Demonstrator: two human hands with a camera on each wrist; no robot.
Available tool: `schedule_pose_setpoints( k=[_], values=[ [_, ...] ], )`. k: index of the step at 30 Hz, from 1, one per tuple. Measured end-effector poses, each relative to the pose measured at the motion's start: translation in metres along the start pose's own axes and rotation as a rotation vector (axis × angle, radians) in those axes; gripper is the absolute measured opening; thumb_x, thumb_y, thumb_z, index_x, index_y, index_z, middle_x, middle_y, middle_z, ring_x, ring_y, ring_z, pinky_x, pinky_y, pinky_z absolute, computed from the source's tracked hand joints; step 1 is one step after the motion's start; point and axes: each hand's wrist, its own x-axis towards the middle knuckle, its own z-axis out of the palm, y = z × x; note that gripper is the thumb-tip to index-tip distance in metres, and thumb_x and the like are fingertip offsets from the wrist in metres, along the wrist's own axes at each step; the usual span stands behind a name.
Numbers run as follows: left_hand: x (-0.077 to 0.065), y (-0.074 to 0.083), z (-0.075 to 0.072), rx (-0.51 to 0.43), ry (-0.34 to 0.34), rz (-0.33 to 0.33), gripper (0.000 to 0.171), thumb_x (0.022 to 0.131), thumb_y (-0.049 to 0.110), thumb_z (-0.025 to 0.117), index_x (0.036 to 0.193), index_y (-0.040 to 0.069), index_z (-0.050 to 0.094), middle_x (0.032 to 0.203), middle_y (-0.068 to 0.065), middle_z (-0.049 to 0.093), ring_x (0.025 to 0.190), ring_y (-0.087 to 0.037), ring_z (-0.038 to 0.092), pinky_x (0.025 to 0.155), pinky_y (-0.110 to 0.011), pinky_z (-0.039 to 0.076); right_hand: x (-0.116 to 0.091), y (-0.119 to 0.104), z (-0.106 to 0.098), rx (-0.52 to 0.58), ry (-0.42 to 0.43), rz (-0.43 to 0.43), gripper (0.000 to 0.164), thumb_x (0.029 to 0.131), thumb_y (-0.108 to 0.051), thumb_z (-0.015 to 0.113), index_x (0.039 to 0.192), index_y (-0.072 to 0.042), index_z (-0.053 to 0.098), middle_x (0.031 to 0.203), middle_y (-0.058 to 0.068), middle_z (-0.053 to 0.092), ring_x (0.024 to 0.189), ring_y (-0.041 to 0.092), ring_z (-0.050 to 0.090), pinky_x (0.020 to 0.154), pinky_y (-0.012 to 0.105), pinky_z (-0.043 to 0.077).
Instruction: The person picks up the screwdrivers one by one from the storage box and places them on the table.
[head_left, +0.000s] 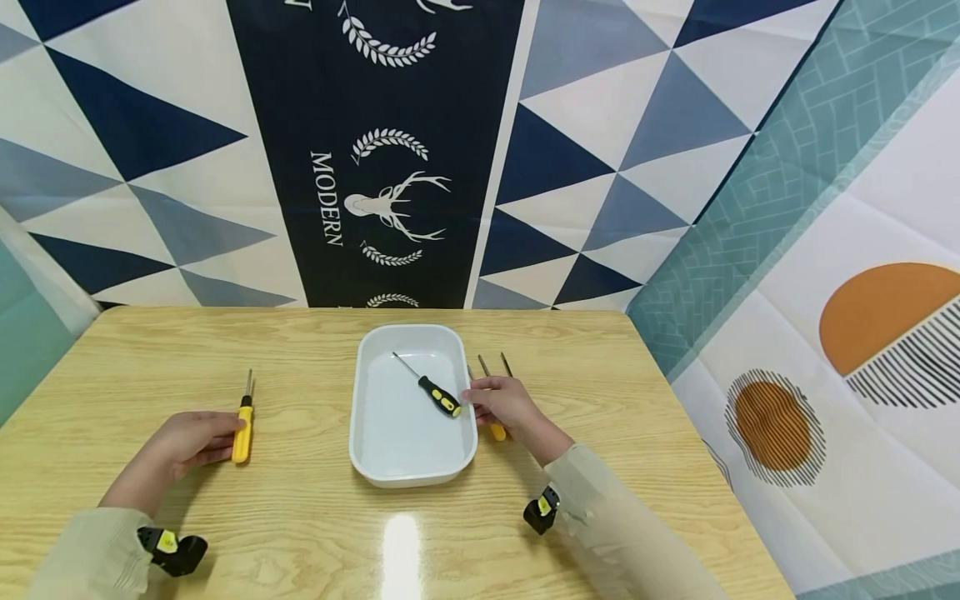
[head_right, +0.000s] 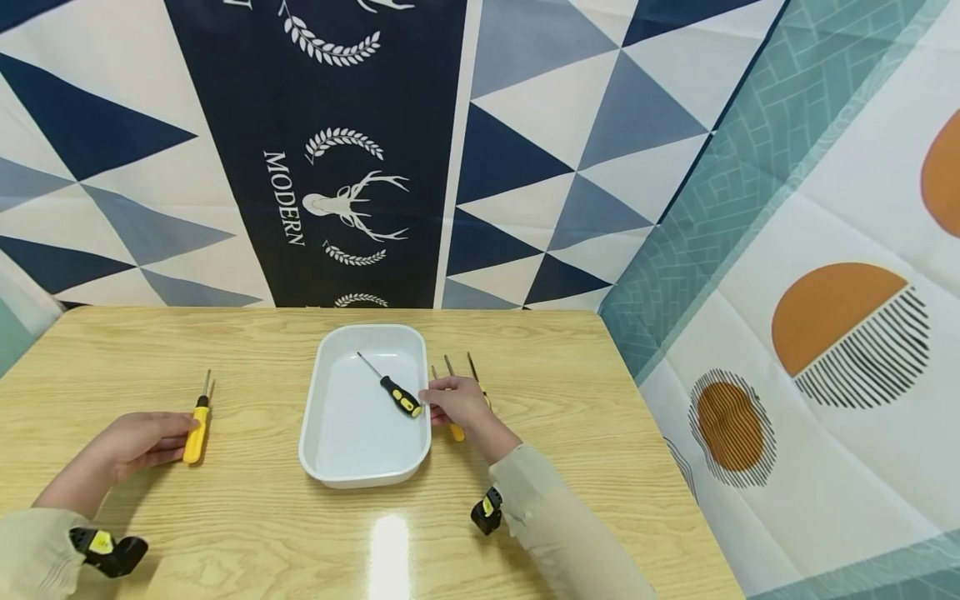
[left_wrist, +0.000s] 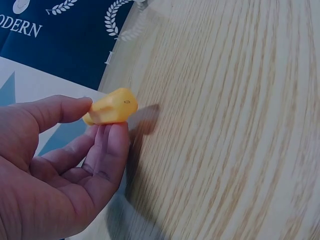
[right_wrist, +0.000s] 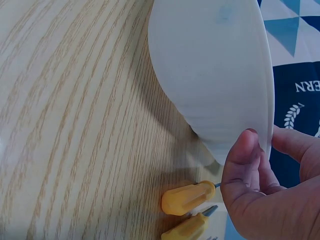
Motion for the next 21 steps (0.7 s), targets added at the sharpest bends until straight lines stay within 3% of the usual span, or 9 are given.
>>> schedule_pose_setpoints(
  k=[11, 21],
  values=[
    [-0.0012, -0.0025, -0.0029, -0.032, -0.002, -0.021, 0.068, 0.085, 0.030, 0.057, 0.127, -0.017, 0.030, 0.078, 0.011, 0.058, 0.071, -0.004, 0.057, 0.068, -0.023, 0.054, -0.0060, -0.0039, -0.0004, 0.006, -0.008, -0.018, 0.028, 0.078, -0.021, 0.066, 0.100, -0.003, 0.059, 0.078, 0.008, 0.062, 0.062, 0.013, 0.057, 0.056, 0.022, 0.053],
    [-0.0016, -0.0042, -0.0065, -0.038, 0.009, -0.045, 0.070, 0.084, 0.030, 0.057, 0.128, -0.016, 0.029, 0.077, 0.012, 0.058, 0.070, -0.003, 0.057, 0.067, -0.022, 0.054, -0.0035, -0.0020, 0.0004, 0.008, -0.013, -0.015, 0.029, 0.080, -0.018, 0.065, 0.103, -0.001, 0.058, 0.087, 0.015, 0.062, 0.061, 0.013, 0.056, 0.054, 0.021, 0.052]
  ],
)
